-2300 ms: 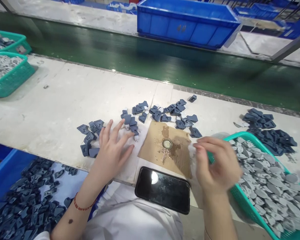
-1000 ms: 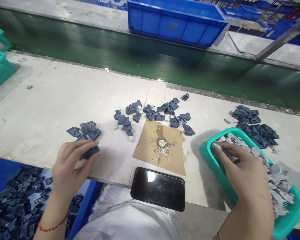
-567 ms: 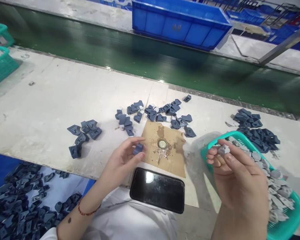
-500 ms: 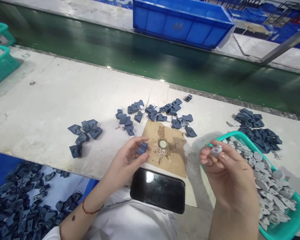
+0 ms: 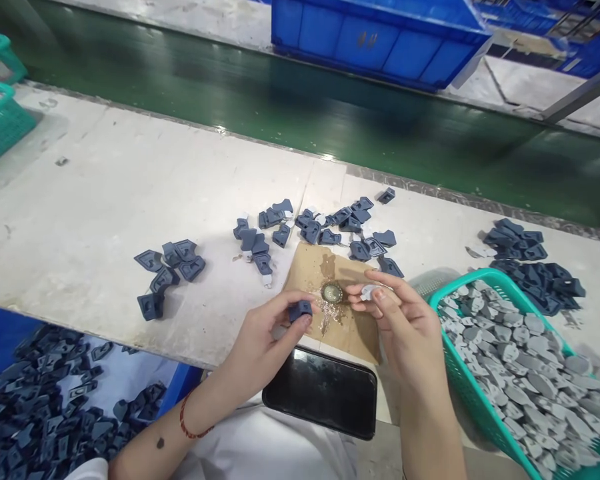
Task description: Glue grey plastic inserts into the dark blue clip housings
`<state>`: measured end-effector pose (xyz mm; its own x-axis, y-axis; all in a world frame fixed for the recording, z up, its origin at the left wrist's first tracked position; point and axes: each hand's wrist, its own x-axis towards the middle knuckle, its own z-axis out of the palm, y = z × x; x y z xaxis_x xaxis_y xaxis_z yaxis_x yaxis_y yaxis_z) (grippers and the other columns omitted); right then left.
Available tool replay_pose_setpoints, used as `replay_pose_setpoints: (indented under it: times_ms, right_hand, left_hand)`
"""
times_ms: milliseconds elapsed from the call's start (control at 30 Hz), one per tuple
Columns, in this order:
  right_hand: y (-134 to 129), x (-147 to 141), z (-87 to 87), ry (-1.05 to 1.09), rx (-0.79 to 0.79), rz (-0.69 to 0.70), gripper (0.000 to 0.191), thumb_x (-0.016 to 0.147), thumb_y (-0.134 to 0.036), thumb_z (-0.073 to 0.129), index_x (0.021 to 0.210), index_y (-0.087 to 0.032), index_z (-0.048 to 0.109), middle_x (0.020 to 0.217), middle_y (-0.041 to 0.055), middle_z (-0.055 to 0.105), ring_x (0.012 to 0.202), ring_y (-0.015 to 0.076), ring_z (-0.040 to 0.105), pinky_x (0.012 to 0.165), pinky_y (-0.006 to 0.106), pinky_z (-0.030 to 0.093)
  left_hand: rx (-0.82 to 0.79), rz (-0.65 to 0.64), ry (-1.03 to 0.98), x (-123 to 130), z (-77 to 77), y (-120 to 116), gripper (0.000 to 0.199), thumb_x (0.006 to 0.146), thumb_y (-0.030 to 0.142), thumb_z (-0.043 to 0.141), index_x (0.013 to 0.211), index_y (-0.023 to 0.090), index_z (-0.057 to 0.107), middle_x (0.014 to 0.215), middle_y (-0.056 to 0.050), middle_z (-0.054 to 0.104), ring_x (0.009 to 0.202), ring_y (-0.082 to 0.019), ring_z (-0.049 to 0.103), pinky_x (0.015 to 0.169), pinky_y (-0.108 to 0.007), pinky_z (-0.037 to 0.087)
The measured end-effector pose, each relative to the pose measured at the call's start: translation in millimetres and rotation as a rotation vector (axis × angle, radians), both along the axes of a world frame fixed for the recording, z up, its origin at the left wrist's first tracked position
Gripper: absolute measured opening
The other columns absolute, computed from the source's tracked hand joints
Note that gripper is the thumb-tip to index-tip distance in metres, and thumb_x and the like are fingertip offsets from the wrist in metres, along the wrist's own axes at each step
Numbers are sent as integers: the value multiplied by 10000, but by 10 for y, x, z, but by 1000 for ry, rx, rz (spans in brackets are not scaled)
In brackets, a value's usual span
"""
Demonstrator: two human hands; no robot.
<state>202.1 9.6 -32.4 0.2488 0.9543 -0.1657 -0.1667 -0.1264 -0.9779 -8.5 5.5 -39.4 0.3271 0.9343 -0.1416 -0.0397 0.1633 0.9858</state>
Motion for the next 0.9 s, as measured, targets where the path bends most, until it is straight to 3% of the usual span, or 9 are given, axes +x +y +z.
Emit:
replay_pose_setpoints:
  times_ms: [100,233,367,633,767,900]
  right_hand:
    - [-22,-6,-21,-75,3,-23,236,882,-418,819,970,-200,794,904,91,828,800,204,791,701,294,643]
    - [-39,-32,-22,-244,45,-147,198,853,-387,836,870,-201,769,749,46,778,671,167,730,621,254,578]
    - [-19,-62,-16,-412,66,-152,204,843,-374,826,813,-198,729,724,29,727,657,154,672,620,256,545]
    - [27,-114,-32,-419,103,-124,187,870,-370,806,890,-207,715,754,10,700,650,136,631,590,233,500]
    - [36,-135,-57,-458,43,-98,246,869,-415,805,825,-197,699,630,-17,631,554,120,555,529,226,436]
    - [25,-146,-76,-518,21,-106,337,862,-445,798,716,-196,623,549,-36,555,499,105,465,490,227,359]
  left_hand:
    - [16,15,58,18,23,11,147,1027,271,619,1145,231,697,1110,-36,764,967,-163,723,873,-260,588]
    - [43,-15,98,27,43,23,118,1002,242,661,1112,232,703,1136,-27,770,1039,-161,725,931,-246,572]
    - [40,-48,106,10,40,12,133,1044,288,615,1140,257,701,1168,-13,761,1066,-153,715,914,-226,572]
    - [29,-75,114,-15,17,-16,199,1073,344,559,1215,250,663,1216,-65,741,1066,-197,713,788,-247,578]
    - [-27,-55,99,-7,15,-17,187,1071,362,563,1202,243,626,1179,-74,761,1026,-201,723,787,-265,576]
    - [22,-78,143,-7,37,4,170,1065,330,561,1157,239,670,1172,-61,743,1013,-194,703,725,-236,558]
